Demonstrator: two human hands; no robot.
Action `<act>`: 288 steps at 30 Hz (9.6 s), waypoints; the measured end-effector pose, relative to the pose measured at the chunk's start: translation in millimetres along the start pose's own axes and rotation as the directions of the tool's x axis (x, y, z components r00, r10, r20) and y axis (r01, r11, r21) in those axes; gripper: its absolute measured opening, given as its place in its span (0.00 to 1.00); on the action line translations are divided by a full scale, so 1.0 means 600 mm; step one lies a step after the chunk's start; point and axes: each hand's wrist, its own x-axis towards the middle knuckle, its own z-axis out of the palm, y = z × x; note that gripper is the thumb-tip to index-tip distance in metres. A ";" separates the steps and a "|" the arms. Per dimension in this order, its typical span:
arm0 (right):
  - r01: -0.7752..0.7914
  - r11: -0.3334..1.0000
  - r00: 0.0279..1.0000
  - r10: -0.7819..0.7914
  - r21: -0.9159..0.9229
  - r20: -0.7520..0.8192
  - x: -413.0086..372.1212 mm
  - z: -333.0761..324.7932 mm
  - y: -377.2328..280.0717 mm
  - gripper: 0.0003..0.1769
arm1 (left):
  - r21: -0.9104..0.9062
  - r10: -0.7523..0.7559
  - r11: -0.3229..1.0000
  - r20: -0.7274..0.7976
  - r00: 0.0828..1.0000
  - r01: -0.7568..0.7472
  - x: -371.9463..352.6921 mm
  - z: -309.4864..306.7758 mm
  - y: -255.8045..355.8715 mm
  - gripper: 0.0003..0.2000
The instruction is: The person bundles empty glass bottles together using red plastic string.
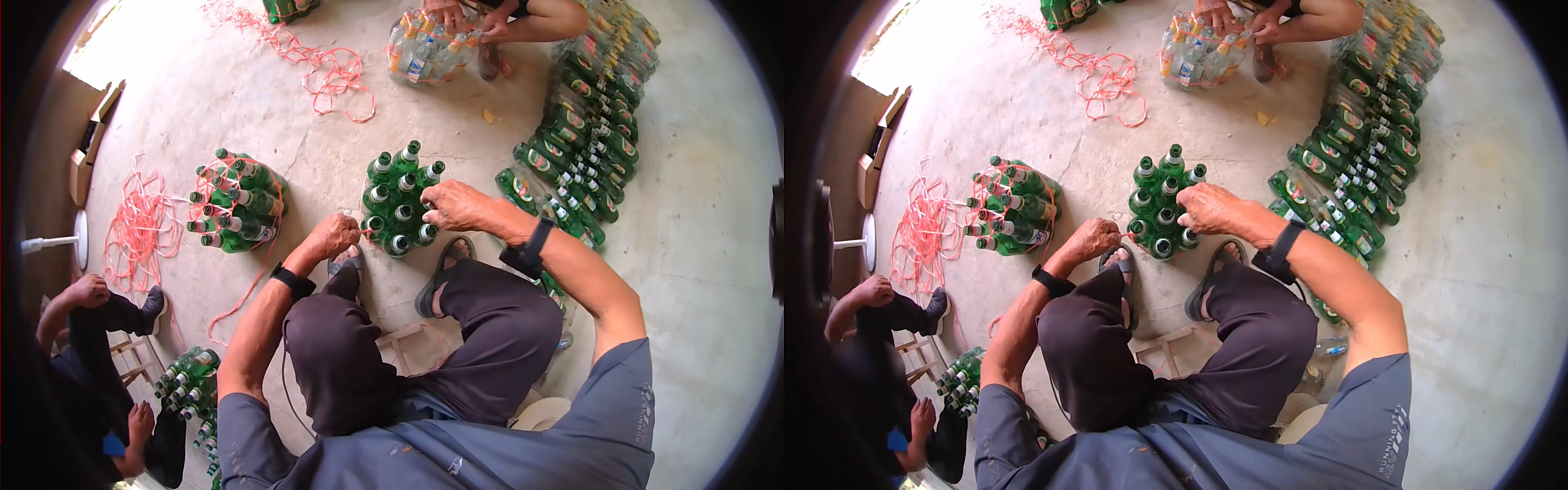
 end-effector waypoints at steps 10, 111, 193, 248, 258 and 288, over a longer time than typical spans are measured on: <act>0.007 0.812 0.998 0.028 0.583 -0.051 -0.183 -0.147 -0.166 0.18 | 0.314 0.143 0.921 0.275 0.951 -0.229 0.026 -0.070 0.031 0.06; 0.091 0.739 0.760 0.381 0.667 -0.526 -0.051 0.313 -0.034 0.10 | 0.216 -0.249 0.940 -0.100 0.963 0.265 0.044 0.049 0.232 0.06; 0.123 -0.106 0.520 0.854 0.987 0.027 0.002 0.297 0.036 0.16 | -0.847 -0.797 0.341 -0.031 0.603 0.408 0.011 0.079 0.085 0.13; 0.035 0.434 0.462 0.792 0.900 -0.399 0.027 0.247 0.070 0.12 | -0.816 -0.842 0.384 -0.117 0.526 0.432 -0.033 0.195 0.151 0.13; -0.418 0.691 0.136 0.690 0.590 -0.711 0.013 0.212 0.013 0.15 | -0.803 -0.874 0.336 -0.072 0.480 0.492 -0.034 0.205 0.145 0.14; -0.217 0.746 0.727 0.554 0.630 -0.405 0.099 0.327 -0.131 0.09 | -0.928 -0.832 0.295 -0.132 0.539 0.229 -0.044 0.232 0.137 0.15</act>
